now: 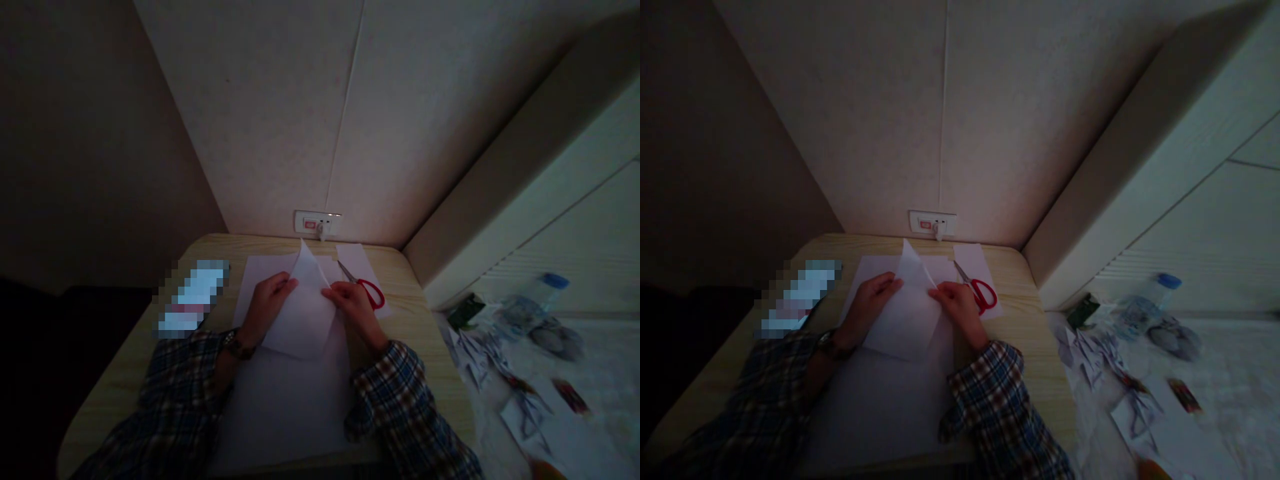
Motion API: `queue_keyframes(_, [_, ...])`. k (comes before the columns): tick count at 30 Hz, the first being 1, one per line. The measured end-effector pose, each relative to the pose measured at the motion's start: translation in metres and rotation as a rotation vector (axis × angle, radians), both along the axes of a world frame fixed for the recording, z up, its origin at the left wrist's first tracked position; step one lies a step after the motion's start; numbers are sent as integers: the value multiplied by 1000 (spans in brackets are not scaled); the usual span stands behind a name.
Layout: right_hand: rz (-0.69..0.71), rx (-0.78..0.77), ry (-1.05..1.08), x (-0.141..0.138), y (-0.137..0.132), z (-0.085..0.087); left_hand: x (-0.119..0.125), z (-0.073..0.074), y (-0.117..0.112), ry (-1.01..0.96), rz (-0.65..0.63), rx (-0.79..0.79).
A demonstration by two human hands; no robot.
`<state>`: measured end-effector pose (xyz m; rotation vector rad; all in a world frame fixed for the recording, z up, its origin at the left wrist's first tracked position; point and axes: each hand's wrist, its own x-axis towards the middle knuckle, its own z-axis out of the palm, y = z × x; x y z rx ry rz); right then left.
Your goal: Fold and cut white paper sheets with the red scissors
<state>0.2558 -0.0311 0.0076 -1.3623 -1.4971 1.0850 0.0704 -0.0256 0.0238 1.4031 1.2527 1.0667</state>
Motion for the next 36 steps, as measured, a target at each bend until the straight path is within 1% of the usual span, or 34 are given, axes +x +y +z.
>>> queue_keyframes(2, [-18,-9,-12,1,0,0,0,0,0,-3,-34,-12])
queue_keyframes(6, [53,-54,144,-1,1,2,0,0,0,34,-94,-13])
queue_keyframes(10, [-54,-31,115,-2,1,3,2,-2,0,34,-157,-48])
queue_keyframes(11, [-51,-29,123,-2,1,4,2,-2,0,33,-169,-58])
queue_keyframes(14, [45,-77,231,-1,1,4,3,-2,0,35,-226,-89])
queue_keyframes(16, [42,-93,249,-1,1,3,3,-3,0,52,-276,-95])
queue_keyframes(19, [-48,-49,182,-1,1,2,3,-5,1,103,-330,-53])
queue_keyframes(23, [19,-81,222,0,1,0,3,-8,1,162,-359,-6])
queue_keyframes(27, [-84,11,154,0,1,-1,4,-5,-1,173,-423,-56])
queue_keyframes(29, [-62,28,173,0,0,0,5,-3,-2,197,-442,-59])
queue_keyframes(31, [-35,13,201,-1,-1,3,6,-1,-3,228,-452,-43])
queue_keyframes(32, [-47,6,205,-1,-1,5,6,-1,-4,233,-461,-43])
queue_keyframes(36, [-173,38,184,-2,-4,10,8,-1,-5,198,-512,-67])
